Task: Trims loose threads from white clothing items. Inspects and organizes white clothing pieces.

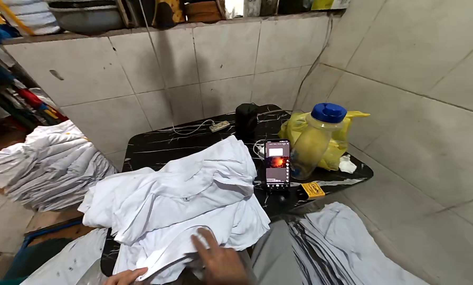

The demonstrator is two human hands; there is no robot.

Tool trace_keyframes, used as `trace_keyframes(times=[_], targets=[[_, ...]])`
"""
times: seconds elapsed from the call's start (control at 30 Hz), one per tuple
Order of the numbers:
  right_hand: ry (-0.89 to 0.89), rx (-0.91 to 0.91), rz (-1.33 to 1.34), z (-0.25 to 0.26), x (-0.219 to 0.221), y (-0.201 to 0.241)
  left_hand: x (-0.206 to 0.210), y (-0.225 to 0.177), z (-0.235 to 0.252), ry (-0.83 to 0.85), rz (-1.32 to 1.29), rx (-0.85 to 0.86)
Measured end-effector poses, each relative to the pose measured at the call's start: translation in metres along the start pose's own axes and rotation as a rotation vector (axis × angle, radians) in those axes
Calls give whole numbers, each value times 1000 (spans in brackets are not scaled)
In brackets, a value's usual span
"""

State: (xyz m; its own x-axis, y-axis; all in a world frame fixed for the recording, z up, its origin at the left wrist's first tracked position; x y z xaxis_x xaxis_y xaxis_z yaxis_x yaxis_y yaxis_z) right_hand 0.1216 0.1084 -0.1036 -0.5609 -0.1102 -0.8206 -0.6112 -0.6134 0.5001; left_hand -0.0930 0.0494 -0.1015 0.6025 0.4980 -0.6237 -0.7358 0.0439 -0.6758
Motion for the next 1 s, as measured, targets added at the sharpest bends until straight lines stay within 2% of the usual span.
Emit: trace_keyframes(times=[0.07,0.17,0.27,0.33,0.43,0.57,0.7,0.8,0.9,1.0], targets=[[44,101,-30,-7,-22,-24,2,3,5,31,4,35],[-160,67,-19,-19,-41,-59,17,0,16,117,-121,83],[-375,12,157,-16,-42,-84,32,-9,33,49,-220,-9],[-419,56,240,-10,-37,-98,45,3,45,3,-223,-66],[-478,135,291,-4,-30,-115,57,22,55,-28,-86,-127],[-531,145,250,-6,-27,-117,61,21,50,-98,63,-54],[-532,148,164,-8,-25,-115,60,-18,40,-176,95,120],[-540,142,101,-7,-25,-110,83,-45,33,-10,-14,207],[-543,125,41,-7,-27,-102,112,-48,31,154,-31,225],[-555,114,42,-13,-27,-98,120,-42,28,131,-106,258]])
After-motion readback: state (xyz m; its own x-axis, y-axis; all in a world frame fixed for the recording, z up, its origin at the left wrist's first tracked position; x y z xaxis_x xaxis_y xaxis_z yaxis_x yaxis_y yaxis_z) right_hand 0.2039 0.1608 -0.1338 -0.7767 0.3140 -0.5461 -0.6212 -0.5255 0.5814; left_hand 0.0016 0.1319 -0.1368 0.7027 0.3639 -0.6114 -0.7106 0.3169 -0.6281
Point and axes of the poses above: each hand's wrist, its own z-axis towards the middle knuckle, its own x-axis out of the palm, y = z × x, the point moved 6 cm from there along z, towards the middle knuckle, and after that the axes turned 13 degrees about -x, right-handed, at the moved point
